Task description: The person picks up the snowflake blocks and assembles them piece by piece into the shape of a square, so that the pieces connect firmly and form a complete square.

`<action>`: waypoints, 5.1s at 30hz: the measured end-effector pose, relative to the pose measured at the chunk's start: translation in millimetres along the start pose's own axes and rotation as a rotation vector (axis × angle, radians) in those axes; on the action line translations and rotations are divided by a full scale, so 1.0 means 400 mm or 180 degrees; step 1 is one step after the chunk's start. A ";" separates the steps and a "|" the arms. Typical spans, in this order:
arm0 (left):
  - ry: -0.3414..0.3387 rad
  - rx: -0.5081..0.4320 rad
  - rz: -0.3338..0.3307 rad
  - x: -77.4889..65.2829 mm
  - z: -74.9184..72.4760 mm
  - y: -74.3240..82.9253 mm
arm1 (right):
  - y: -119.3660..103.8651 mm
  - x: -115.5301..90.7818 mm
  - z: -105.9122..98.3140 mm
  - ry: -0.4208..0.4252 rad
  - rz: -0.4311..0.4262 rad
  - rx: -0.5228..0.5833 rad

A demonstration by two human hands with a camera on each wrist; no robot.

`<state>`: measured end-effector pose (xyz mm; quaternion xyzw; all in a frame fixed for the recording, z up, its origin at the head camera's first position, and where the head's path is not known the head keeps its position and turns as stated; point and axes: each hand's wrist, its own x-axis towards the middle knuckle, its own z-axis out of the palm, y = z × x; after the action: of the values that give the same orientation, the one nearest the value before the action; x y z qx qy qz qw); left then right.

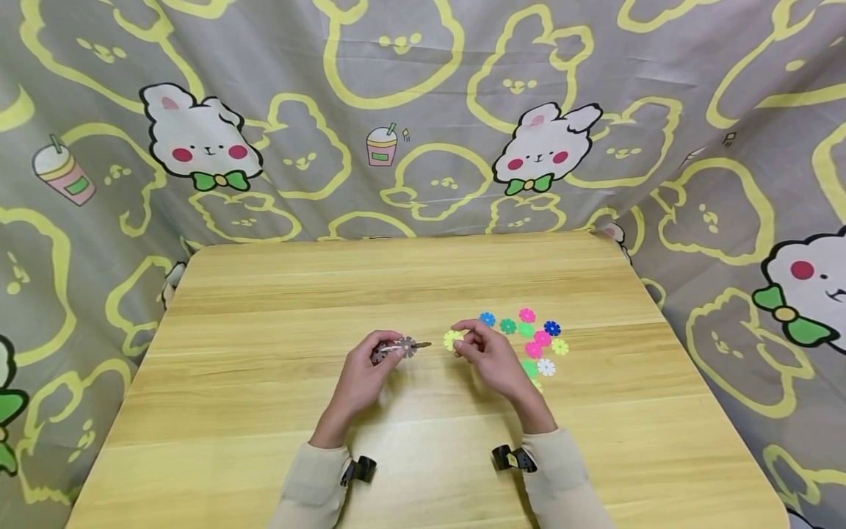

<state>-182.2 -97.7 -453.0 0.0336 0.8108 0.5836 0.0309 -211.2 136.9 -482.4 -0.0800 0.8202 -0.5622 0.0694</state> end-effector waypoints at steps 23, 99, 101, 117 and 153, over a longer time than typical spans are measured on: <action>-0.0074 -0.0080 0.0068 0.016 0.009 -0.046 | -0.059 -0.011 0.012 -0.0213 0.0005 -0.0060; 0.0008 -0.0035 0.0136 0.038 0.042 -0.118 | -0.019 0.018 0.061 0.0046 0.0054 0.0271; -0.0026 -0.0036 0.0147 0.036 0.043 -0.119 | -0.021 0.018 0.057 0.0082 0.0064 0.0328; -0.0278 -0.0023 0.0112 0.024 0.055 -0.041 | -0.044 0.018 0.036 0.0088 -0.0006 0.0266; 0.0186 -0.0415 0.0251 0.044 0.076 -0.082 | -0.013 0.011 -0.014 0.0335 0.0000 -0.0223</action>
<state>-197.7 -77.8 -493.9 0.0464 0.7697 0.6366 -0.0137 -216.3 139.1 -475.7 -0.0527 0.8419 -0.5365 0.0234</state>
